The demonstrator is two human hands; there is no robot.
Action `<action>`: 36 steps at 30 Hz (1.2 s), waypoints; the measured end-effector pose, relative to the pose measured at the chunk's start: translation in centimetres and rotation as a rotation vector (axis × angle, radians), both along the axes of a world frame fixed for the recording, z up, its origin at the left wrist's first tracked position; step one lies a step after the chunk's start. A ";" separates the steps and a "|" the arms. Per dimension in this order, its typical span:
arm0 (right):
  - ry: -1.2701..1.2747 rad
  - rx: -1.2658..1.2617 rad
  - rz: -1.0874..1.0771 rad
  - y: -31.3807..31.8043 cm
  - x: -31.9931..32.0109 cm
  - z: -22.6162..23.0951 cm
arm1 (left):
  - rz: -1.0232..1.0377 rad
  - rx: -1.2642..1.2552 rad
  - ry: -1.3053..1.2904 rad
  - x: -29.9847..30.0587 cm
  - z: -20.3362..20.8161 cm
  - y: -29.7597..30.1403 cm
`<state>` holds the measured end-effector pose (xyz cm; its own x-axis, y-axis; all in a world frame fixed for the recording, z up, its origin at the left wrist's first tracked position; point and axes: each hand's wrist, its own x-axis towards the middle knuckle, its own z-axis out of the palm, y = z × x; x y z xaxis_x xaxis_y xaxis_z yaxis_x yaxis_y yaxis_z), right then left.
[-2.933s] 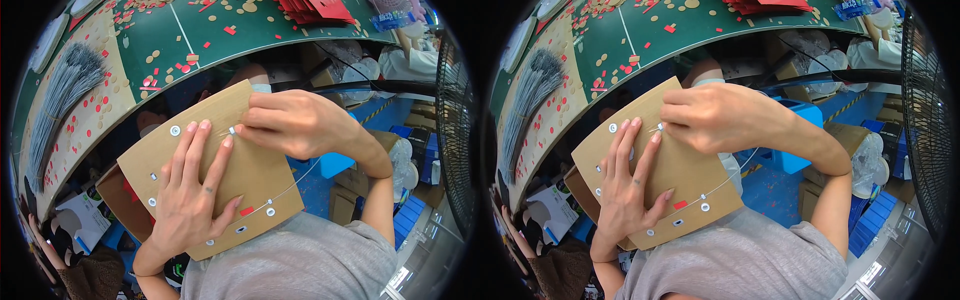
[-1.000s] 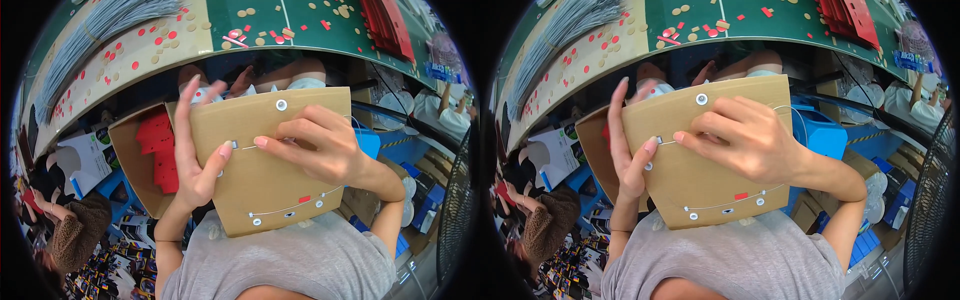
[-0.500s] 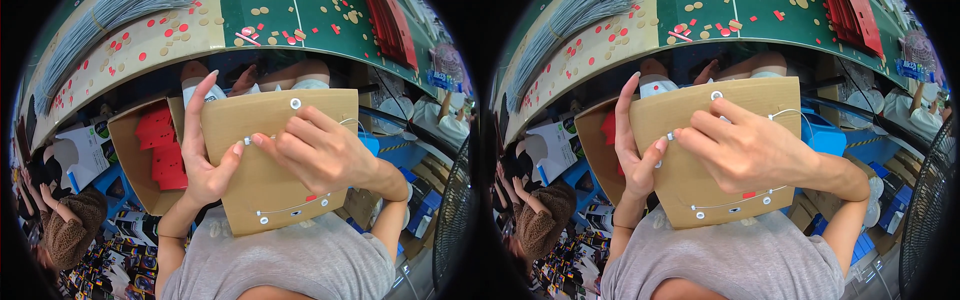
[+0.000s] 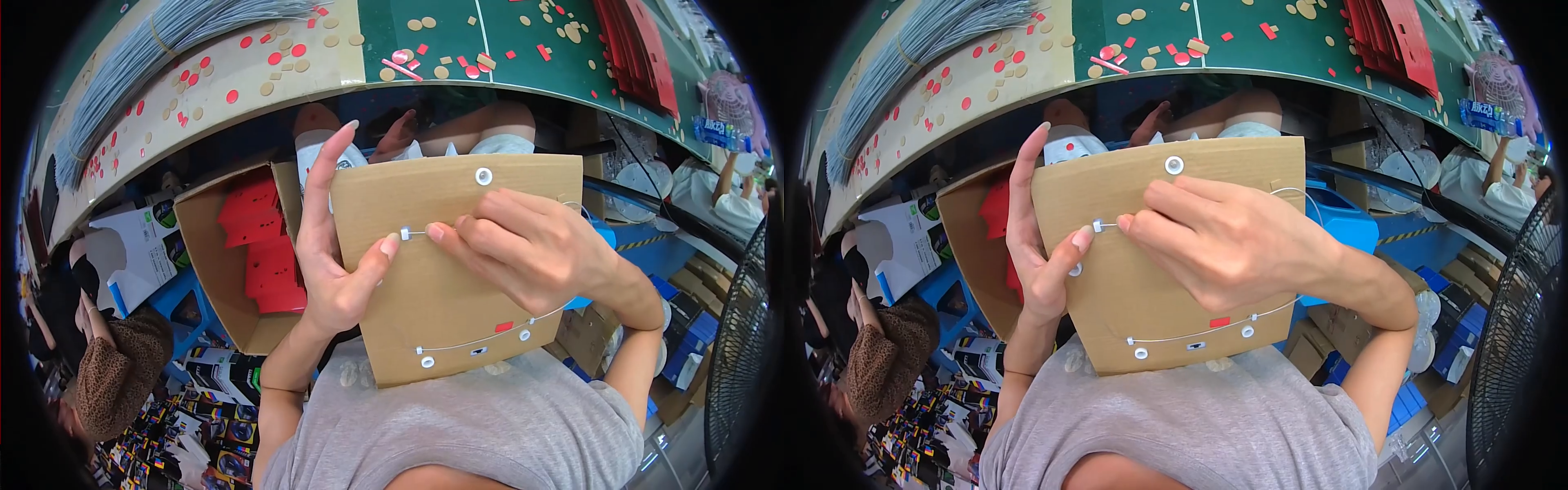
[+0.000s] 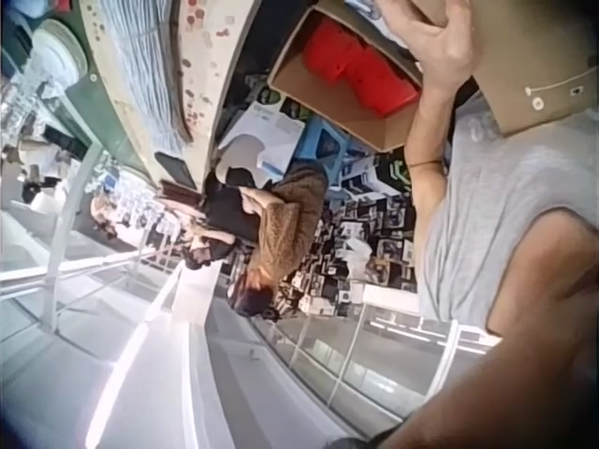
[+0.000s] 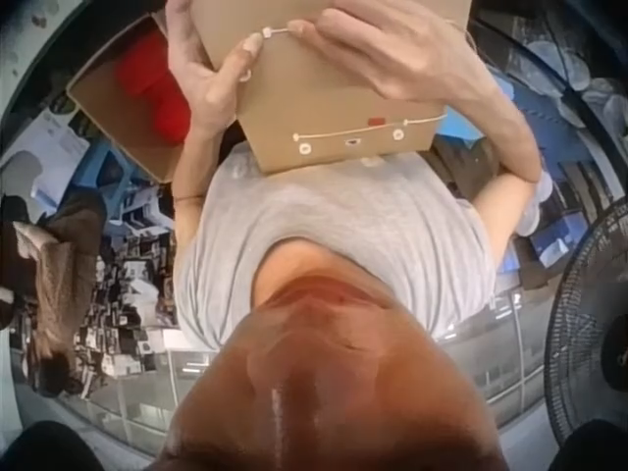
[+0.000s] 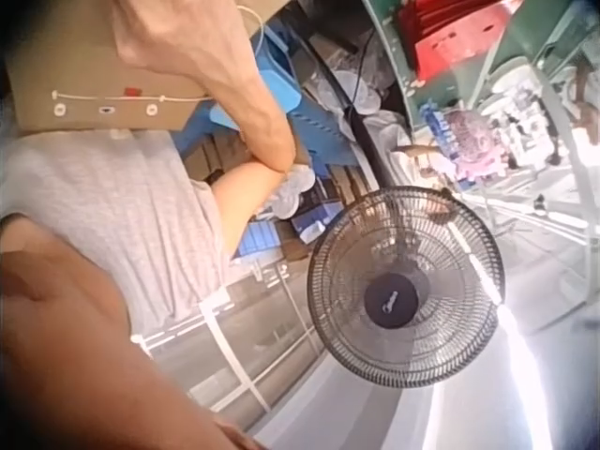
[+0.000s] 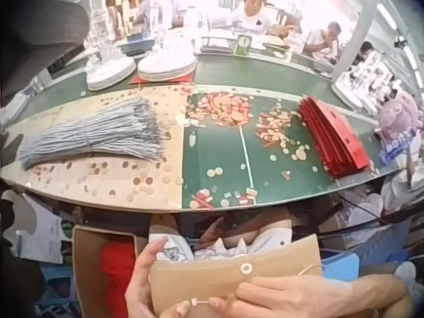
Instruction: Attaching a wire to a cardboard backing using clips and inspecting a lamp base on an assembly line.
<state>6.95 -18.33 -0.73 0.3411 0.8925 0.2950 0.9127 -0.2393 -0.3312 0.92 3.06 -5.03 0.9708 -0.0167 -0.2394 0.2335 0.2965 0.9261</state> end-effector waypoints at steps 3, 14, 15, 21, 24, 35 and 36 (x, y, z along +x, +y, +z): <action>-0.059 0.044 0.026 -0.2 0.3 -0.8 | 0.003 -0.042 -0.060 0.3 -0.4 -0.3; -0.003 0.091 0.033 -0.6 0.8 -1.2 | 0.005 -0.020 0.011 0.3 -0.3 -0.1; 0.007 0.102 0.040 -0.7 0.8 -1.3 | 0.000 -0.021 0.007 0.3 -0.3 -0.1; 0.072 0.115 0.051 -0.9 1.2 -1.4 | 0.001 -0.023 -0.008 0.4 -0.1 -0.2; 0.075 0.093 0.036 -0.8 0.9 -1.1 | -0.007 -0.015 0.005 0.3 -0.1 -0.2; 0.016 0.083 0.092 -0.3 0.5 -1.2 | -0.065 -0.064 -0.015 0.5 -0.3 -0.3; -0.016 0.092 0.078 -0.2 0.6 -1.3 | -0.066 -0.067 -0.016 0.5 -0.4 -0.2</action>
<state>7.55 -18.58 -1.99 0.2662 0.8853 0.3813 0.9327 -0.1367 -0.3338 1.41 2.86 -5.43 0.9706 -0.0966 -0.2203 0.2402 0.3422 0.9084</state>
